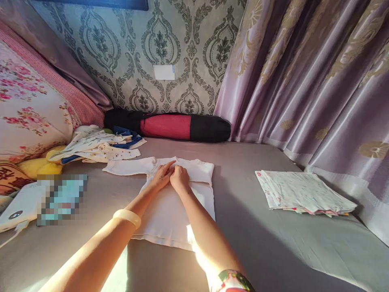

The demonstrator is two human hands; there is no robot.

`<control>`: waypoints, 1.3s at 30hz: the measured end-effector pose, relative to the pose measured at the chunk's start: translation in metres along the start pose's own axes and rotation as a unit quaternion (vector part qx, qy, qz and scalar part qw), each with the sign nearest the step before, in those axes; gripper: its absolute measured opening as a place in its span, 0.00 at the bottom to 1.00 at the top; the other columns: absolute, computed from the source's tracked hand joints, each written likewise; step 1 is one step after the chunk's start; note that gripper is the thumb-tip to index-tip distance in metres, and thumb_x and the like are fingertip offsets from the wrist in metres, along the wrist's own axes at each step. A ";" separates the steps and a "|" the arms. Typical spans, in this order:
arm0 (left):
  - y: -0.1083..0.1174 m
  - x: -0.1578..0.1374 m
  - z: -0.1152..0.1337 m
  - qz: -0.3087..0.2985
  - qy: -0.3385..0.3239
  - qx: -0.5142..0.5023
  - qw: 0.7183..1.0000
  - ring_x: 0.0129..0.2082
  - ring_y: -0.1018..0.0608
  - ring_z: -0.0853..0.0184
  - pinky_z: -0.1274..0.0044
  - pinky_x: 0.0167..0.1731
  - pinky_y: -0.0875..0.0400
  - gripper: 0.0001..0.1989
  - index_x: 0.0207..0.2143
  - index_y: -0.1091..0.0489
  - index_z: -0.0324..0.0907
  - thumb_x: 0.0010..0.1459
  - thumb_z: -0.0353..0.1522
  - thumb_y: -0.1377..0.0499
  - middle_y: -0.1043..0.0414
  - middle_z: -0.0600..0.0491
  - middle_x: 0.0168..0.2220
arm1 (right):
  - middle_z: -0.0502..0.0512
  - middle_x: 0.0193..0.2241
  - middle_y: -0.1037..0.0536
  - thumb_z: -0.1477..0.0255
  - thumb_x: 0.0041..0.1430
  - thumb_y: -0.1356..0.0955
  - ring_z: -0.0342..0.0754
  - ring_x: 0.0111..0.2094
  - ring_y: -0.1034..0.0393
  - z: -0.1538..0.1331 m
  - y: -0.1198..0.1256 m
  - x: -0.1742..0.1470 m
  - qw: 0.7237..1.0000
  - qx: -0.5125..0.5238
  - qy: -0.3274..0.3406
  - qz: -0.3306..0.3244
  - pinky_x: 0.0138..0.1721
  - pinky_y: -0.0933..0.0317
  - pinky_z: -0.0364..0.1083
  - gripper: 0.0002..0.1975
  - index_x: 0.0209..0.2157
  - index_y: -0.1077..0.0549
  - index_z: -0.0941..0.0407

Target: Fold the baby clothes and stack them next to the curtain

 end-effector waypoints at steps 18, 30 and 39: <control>-0.010 0.002 -0.016 0.055 -0.022 0.031 0.998 0.45 0.28 0.59 0.66 0.48 0.31 0.18 0.50 0.29 0.41 0.59 0.29 0.50 0.29 0.47 0.43 | 0.63 0.70 0.58 0.56 0.69 0.50 0.57 0.70 0.67 0.084 0.031 -0.015 0.967 -0.251 0.033 -0.022 0.66 0.70 0.60 0.32 0.68 0.50 0.57; -0.009 0.000 -0.012 0.066 -0.031 0.035 0.997 0.47 0.27 0.58 0.64 0.49 0.32 0.18 0.51 0.30 0.42 0.62 0.30 0.52 0.28 0.46 0.43 | 0.62 0.69 0.55 0.56 0.69 0.53 0.56 0.69 0.64 0.085 0.038 -0.007 0.975 -0.215 -0.006 -0.045 0.66 0.68 0.59 0.32 0.68 0.51 0.56; -0.005 0.000 -0.010 0.069 -0.022 0.035 0.997 0.45 0.26 0.59 0.64 0.49 0.32 0.22 0.52 0.29 0.44 0.61 0.26 0.55 0.26 0.48 0.44 | 0.64 0.69 0.59 0.60 0.69 0.51 0.56 0.69 0.65 0.110 0.036 0.005 0.965 -0.260 -0.043 0.000 0.66 0.68 0.58 0.34 0.68 0.54 0.68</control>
Point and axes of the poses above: each hand's wrist, its own x-axis towards the middle knuckle, its own y-axis out of the back of the hand, z = x × y, the point moved 1 cm from there along x, towards the middle knuckle
